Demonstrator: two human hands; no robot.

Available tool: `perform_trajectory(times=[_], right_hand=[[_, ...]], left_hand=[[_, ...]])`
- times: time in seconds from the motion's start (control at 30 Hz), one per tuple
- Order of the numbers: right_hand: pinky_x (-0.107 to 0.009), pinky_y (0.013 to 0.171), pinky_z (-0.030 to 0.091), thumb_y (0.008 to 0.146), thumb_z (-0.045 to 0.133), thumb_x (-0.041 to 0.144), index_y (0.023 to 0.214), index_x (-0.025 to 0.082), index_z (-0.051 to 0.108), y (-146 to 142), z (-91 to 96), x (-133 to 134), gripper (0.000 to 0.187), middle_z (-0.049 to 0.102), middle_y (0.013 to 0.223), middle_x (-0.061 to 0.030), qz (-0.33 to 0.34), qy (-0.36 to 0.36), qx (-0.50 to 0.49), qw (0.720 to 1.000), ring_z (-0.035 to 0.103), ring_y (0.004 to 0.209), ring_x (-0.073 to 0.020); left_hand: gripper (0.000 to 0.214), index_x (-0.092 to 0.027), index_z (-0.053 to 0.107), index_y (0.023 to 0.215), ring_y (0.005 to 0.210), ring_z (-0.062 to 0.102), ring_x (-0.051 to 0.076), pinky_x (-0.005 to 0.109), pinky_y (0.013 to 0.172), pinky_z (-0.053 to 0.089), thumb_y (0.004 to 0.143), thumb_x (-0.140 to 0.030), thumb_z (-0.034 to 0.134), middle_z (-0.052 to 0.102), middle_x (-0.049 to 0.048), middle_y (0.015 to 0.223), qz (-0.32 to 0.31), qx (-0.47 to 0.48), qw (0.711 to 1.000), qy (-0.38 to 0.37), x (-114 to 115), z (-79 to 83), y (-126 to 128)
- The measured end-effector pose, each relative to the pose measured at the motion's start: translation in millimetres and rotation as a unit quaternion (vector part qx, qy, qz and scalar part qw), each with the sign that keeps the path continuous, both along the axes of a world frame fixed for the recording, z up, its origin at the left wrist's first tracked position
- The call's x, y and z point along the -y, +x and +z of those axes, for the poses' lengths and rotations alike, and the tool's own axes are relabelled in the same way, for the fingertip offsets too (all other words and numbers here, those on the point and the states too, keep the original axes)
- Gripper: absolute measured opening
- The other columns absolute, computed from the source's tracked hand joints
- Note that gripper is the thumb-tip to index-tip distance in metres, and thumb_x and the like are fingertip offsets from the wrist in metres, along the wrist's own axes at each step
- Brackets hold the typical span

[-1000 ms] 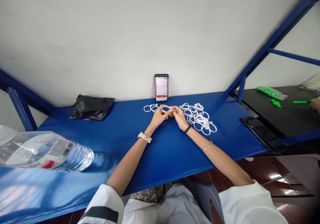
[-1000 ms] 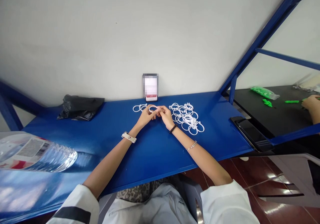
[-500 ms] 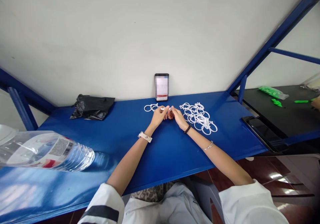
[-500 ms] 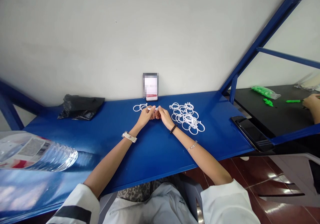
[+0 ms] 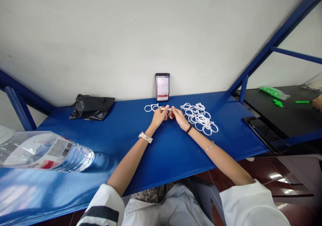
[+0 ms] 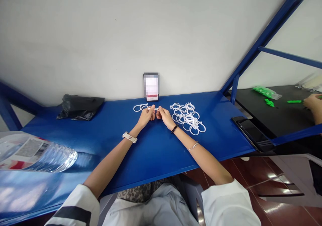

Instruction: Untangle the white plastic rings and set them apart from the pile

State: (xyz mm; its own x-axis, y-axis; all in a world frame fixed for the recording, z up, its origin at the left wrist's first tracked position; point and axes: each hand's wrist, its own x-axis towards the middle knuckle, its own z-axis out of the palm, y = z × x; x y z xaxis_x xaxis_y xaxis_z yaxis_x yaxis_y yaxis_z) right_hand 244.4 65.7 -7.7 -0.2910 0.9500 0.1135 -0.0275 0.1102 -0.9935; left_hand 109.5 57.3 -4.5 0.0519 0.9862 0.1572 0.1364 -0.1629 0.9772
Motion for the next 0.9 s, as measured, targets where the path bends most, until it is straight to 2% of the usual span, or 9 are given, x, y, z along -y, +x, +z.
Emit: perform_trajectory(times=[0.5,0.9], right_hand=[[-0.030,0.062,0.036,0.077,0.038,0.081,0.062,0.023,0.042,1.1,5.8,0.8,0.060,0.045,0.054,0.0021,0.009,0.001,0.017,1.000,0.041,0.055,-0.0143],[-0.030,0.061,0.034,0.078,0.036,0.082,0.063,0.023,0.039,2.0,2.7,-2.0,0.061,0.043,0.054,0.0029,0.012,0.004,0.027,1.000,0.039,0.054,-0.0143]], left_hand=[[0.050,-0.019,0.046,0.058,0.040,0.044,0.010,0.026,0.053,0.038,0.086,-0.061,0.041,0.047,-0.0031,0.039,-0.005,-0.029,1.000,-0.001,-0.4,0.9,-0.2],[0.052,-0.020,0.045,0.057,0.042,0.045,0.011,0.027,0.058,0.040,0.086,-0.062,0.039,0.047,-0.0032,0.038,-0.003,-0.056,0.998,0.014,-1.3,-1.2,-1.2]])
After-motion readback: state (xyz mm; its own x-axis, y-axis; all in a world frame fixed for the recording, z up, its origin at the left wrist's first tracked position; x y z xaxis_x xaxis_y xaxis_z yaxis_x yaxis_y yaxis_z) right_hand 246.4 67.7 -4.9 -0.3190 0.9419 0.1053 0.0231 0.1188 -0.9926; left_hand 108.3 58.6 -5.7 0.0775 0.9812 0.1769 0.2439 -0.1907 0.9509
